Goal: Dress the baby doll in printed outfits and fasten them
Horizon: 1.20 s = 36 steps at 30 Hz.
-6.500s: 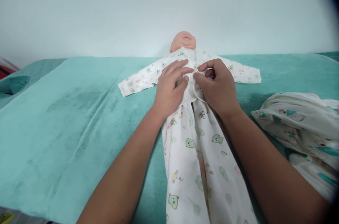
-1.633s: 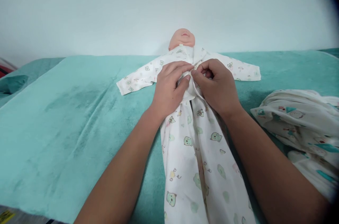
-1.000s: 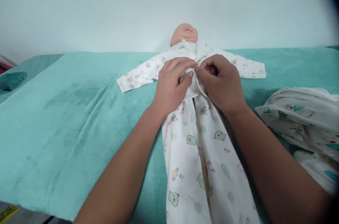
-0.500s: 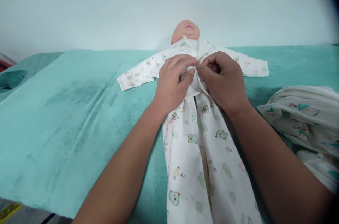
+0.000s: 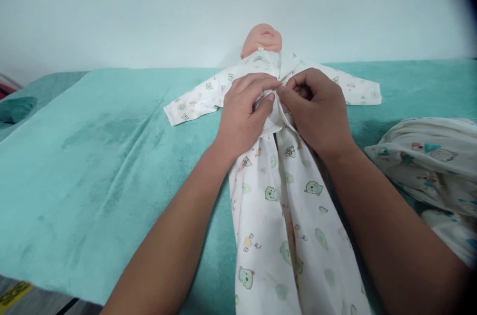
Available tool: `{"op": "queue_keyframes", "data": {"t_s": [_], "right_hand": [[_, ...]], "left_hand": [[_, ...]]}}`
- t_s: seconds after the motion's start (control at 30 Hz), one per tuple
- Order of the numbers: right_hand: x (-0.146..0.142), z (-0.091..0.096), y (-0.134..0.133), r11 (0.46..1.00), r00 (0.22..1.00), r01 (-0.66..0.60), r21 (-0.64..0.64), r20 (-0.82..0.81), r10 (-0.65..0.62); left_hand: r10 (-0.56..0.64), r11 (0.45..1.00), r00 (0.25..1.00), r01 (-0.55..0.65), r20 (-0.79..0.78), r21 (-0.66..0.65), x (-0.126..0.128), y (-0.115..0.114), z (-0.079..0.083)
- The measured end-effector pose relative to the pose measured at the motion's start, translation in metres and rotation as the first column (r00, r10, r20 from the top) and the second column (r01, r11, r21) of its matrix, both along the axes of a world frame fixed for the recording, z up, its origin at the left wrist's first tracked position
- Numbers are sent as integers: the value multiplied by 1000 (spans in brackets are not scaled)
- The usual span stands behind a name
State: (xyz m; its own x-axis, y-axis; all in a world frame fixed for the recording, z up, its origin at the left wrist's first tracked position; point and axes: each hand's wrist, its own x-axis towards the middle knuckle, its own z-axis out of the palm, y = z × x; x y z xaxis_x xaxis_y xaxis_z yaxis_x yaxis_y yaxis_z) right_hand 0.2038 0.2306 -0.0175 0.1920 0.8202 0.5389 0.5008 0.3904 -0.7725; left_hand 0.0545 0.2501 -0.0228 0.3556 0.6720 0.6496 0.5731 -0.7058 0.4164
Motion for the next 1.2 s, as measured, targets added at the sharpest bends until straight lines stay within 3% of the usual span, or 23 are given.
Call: {"op": "queue_keyframes", "data": {"t_s": [1.2], "right_hand": [[0, -1, -1, 1000, 1000, 1, 0, -15, -1]], "left_hand": [[9, 999, 1000, -9, -1, -44, 0, -2, 2]]}}
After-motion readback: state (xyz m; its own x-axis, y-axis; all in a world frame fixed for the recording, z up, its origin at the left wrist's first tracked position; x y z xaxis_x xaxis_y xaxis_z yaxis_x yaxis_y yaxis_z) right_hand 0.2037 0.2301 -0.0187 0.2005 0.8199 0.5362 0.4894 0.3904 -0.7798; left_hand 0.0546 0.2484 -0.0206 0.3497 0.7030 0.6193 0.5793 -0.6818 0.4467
